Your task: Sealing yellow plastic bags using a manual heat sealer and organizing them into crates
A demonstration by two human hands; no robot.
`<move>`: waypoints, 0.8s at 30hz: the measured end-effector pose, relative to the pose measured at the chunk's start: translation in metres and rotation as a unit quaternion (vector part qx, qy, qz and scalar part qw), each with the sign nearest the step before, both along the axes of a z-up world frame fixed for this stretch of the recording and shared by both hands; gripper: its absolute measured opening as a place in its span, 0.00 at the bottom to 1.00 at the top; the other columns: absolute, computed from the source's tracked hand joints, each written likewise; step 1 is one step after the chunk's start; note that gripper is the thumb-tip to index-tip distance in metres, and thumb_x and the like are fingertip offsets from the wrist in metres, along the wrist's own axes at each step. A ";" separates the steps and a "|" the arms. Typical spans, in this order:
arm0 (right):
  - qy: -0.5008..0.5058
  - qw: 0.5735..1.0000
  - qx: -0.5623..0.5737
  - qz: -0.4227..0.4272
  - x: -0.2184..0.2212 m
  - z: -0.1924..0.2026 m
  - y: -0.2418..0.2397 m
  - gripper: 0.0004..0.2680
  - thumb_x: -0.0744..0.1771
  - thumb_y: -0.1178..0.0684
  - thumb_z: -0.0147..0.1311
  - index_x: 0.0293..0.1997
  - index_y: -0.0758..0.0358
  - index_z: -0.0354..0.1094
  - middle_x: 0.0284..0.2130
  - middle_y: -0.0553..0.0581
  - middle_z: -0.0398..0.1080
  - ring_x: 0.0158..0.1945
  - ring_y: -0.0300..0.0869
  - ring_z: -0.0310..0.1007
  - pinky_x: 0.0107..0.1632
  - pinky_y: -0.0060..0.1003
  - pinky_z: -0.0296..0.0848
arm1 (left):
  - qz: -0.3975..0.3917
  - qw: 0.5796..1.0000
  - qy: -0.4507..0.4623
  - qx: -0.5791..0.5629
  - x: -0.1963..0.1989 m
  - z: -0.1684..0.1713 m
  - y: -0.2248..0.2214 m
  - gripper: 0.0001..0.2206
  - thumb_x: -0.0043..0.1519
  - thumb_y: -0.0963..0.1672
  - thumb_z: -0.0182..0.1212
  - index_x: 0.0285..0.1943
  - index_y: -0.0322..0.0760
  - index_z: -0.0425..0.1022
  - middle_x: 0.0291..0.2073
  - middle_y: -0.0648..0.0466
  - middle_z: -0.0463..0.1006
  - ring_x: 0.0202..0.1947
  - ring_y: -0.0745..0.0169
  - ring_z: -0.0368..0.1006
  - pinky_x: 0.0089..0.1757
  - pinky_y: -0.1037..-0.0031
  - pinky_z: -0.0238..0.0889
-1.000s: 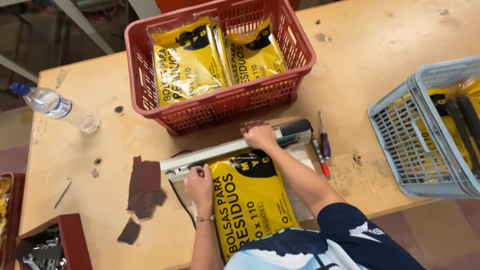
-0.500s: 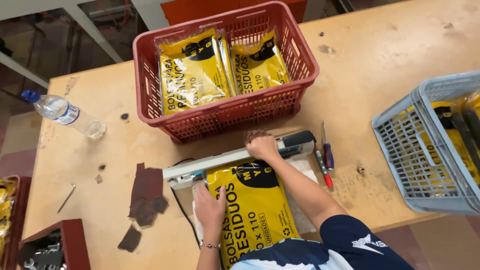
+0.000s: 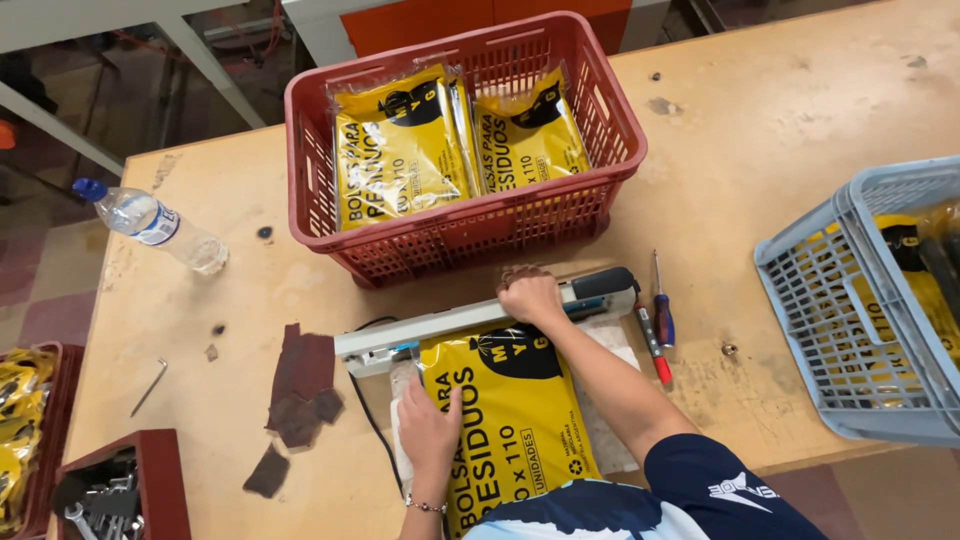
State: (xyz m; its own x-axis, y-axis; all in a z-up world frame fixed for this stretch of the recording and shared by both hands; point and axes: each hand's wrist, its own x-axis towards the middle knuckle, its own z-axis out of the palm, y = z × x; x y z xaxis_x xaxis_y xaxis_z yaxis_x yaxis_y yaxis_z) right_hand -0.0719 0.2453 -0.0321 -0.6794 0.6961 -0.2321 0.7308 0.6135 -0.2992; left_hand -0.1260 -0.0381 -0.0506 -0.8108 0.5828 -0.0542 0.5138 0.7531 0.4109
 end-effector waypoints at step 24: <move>0.014 1.000 0.017 -0.001 0.000 0.001 0.000 0.19 0.66 0.40 0.38 0.36 0.61 0.77 0.38 0.65 0.79 0.45 0.62 0.77 0.46 0.58 0.73 | 0.014 0.998 0.054 0.024 0.005 -0.012 0.004 0.36 0.61 0.62 0.55 0.68 0.35 0.63 0.51 0.46 0.74 0.49 0.49 0.72 0.43 0.61 0.75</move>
